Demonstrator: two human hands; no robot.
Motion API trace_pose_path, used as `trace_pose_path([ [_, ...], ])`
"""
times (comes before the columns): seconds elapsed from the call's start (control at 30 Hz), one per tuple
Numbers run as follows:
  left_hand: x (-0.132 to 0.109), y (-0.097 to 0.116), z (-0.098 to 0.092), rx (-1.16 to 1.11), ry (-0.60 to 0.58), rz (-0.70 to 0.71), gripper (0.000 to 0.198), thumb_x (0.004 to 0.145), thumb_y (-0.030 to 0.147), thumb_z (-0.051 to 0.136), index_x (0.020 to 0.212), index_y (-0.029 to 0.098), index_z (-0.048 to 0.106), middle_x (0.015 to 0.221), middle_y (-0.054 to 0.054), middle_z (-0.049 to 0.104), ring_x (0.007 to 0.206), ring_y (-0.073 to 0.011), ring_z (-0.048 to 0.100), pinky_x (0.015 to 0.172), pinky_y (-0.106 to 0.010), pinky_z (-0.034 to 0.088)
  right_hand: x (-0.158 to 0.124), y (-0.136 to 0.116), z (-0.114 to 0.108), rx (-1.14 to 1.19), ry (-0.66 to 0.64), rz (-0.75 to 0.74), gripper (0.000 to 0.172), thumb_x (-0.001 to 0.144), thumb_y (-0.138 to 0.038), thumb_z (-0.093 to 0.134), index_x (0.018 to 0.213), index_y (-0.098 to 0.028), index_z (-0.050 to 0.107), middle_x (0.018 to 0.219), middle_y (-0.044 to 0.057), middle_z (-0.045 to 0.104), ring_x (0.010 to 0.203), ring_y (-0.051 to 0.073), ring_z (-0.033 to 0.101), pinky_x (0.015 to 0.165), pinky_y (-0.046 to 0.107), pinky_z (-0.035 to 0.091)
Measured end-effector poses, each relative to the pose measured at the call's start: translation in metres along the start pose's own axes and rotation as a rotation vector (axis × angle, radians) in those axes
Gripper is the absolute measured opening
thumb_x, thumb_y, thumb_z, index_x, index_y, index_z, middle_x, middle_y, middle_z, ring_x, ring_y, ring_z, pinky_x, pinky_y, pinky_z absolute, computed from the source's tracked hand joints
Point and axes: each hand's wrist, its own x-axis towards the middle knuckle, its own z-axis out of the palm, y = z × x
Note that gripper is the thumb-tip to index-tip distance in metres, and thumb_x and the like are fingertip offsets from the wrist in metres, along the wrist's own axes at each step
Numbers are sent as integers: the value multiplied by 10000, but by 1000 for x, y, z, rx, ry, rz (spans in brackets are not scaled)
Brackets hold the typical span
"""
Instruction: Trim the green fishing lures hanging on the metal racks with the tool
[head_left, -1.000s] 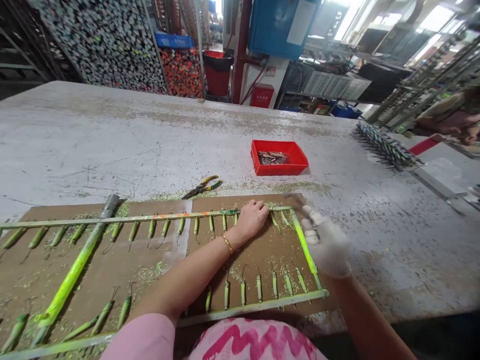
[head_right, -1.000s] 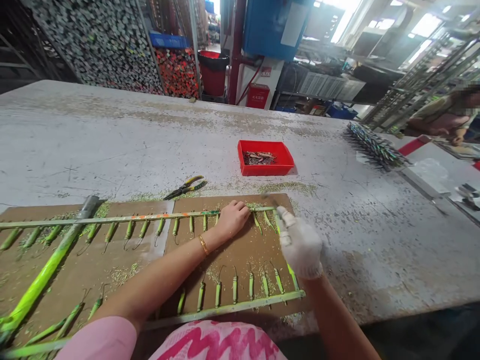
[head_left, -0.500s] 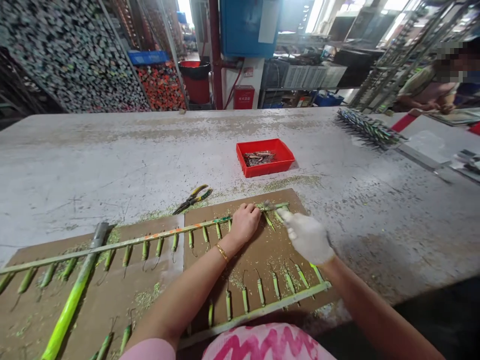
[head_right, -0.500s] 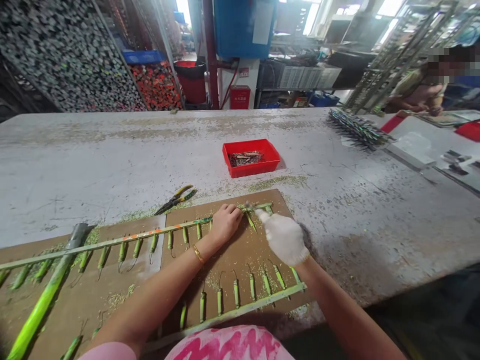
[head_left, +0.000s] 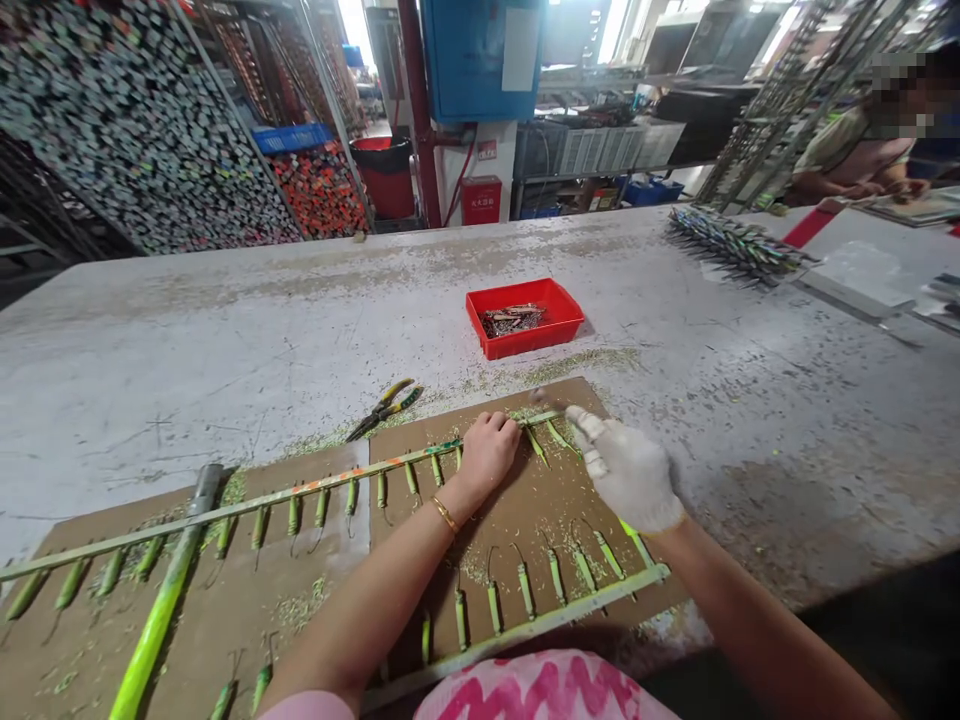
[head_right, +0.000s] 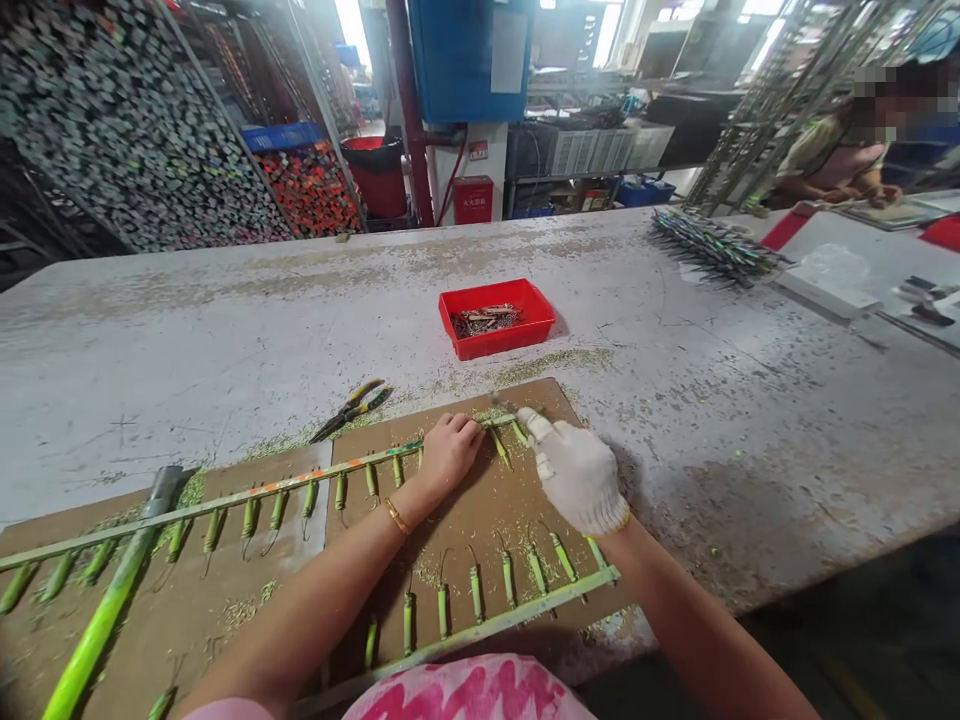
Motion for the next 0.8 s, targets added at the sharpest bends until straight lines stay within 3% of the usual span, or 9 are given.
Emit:
trace_pose_path([
  [0.07,0,0,0,0,4,3,241,1026,273,488,918,209,693,974,-86,679,932,-230,570,759,-339,457,-1,0,0,-2,27,29,511,974,-239,471,1483,-252,523,863,48,692,753,190,594,670,301,336],
  [0.2,-1,0,0,-26,-6,-13,240,1024,273,489,921,209,696,966,-94,675,936,-239,567,755,-345,459,0,-1,-2,-1,-59,-128,555,895,-163,534,1428,-311,581,752,13,653,645,165,544,619,308,296],
  [0.4,0,1,-1,-9,-1,-1,234,1024,278,487,937,212,694,962,-92,671,949,-240,566,778,-337,460,0,3,-10,-42,69,50,509,927,-235,512,1432,-252,578,808,44,669,691,187,555,630,314,300],
  [0.53,1,2,-2,-5,-20,-30,215,1020,291,500,955,209,687,968,-89,676,953,-242,570,752,-331,458,-3,3,-10,-35,-75,-148,561,877,-147,532,1415,-297,591,745,10,649,638,165,541,609,318,281],
  [0.7,1,2,-3,-8,-30,-34,190,1014,300,518,977,204,678,987,-79,689,983,-244,577,761,-332,461,-6,3,-11,40,34,67,520,937,-200,490,1449,-257,557,836,35,687,692,167,578,637,294,329],
  [0.8,1,1,-2,-7,-27,-47,178,1010,296,527,986,205,677,995,-76,692,978,-240,580,766,-334,465,-6,1,-3,20,-69,-40,540,907,-185,517,1433,-298,575,794,24,677,647,162,562,606,302,297],
])
